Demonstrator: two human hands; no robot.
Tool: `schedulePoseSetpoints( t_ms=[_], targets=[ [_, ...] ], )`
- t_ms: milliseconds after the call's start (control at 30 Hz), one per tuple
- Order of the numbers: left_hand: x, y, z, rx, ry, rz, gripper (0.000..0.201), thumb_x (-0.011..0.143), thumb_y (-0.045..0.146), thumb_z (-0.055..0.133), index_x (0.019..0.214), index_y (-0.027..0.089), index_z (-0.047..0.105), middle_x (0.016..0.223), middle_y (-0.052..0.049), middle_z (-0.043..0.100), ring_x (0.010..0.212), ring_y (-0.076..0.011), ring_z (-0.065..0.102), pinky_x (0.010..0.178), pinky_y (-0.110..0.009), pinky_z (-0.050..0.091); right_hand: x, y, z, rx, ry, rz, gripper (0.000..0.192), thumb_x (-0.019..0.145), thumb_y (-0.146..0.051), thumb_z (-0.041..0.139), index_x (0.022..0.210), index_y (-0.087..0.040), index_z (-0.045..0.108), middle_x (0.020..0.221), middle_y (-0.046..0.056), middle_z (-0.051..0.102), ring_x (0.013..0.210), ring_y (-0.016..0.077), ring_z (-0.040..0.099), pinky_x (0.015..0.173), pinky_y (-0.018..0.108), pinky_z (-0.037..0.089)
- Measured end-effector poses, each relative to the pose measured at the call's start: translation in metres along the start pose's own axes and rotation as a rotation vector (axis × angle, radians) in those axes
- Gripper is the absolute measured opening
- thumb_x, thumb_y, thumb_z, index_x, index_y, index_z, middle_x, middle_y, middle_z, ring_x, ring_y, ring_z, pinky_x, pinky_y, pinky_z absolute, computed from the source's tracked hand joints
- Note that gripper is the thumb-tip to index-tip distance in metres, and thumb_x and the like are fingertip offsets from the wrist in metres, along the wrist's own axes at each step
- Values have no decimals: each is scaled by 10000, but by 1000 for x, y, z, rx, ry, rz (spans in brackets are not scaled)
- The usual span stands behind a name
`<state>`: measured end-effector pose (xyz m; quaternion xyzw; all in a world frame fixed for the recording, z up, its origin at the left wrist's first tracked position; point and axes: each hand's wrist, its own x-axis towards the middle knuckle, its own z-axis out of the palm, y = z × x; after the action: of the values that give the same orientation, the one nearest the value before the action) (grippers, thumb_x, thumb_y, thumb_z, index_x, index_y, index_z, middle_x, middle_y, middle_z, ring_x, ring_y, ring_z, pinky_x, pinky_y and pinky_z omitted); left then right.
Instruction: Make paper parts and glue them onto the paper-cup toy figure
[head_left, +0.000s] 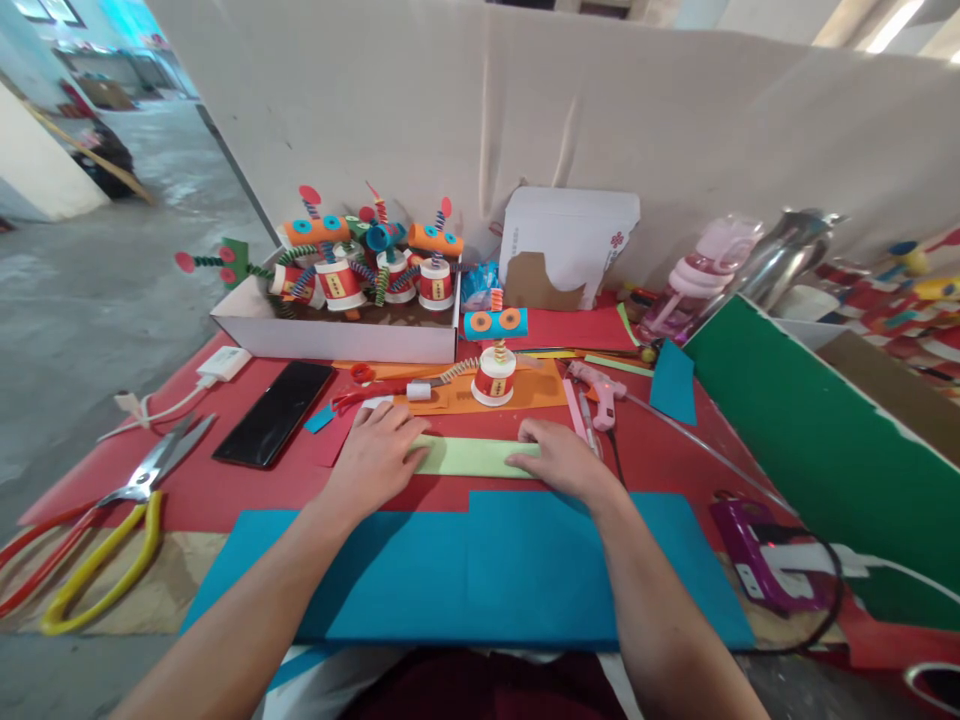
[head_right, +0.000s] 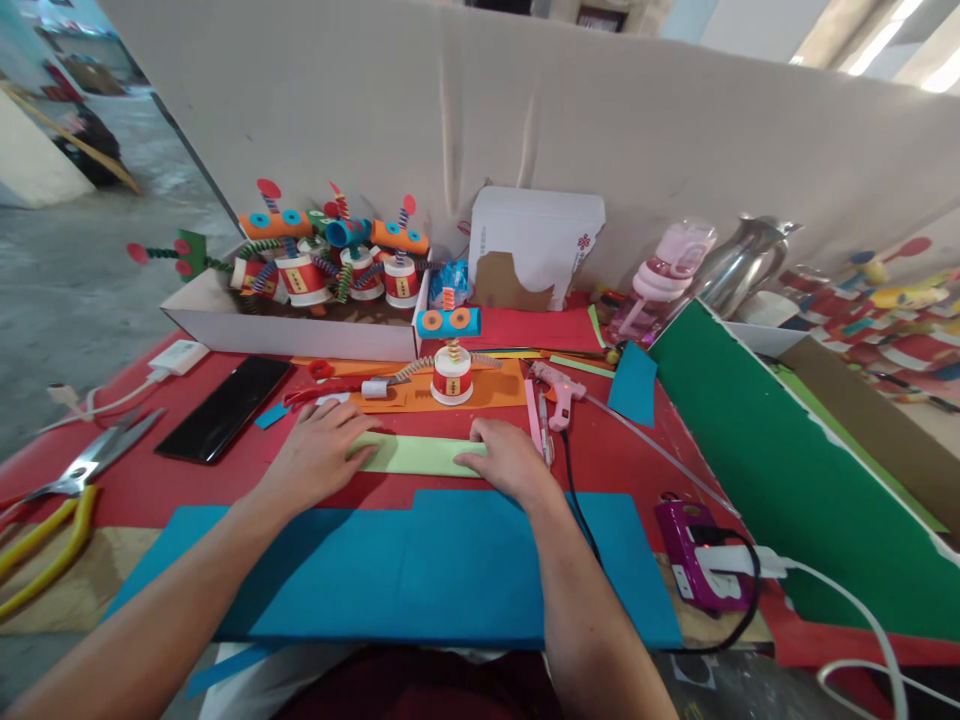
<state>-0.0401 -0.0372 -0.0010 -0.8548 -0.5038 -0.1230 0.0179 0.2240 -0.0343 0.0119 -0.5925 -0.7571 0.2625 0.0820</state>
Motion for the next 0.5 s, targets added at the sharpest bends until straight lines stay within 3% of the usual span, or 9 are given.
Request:
schedulePoseSetpoints(
  t_ms=[167, 500],
  targets=[
    [1, -3, 5, -25, -24, -67, 99, 851, 265, 521, 802, 199, 576, 854, -70, 648, 877, -261, 548, 764, -411, 403, 1, 3, 2, 28, 3, -32, 93, 845, -274, 562, 796, -194, 559, 837, 22, 651, 781, 158, 567, 633, 247, 319],
    [2, -6, 9, -31, -71, -94, 172, 867, 273, 464, 726, 207, 537, 785, -48, 644, 825, -242, 548, 700, -368, 400, 2, 0, 1, -29, 9, 11, 86, 870, -254, 546, 805, -206, 577, 847, 26, 675, 784, 165, 580, 608, 250, 299]
  ],
)
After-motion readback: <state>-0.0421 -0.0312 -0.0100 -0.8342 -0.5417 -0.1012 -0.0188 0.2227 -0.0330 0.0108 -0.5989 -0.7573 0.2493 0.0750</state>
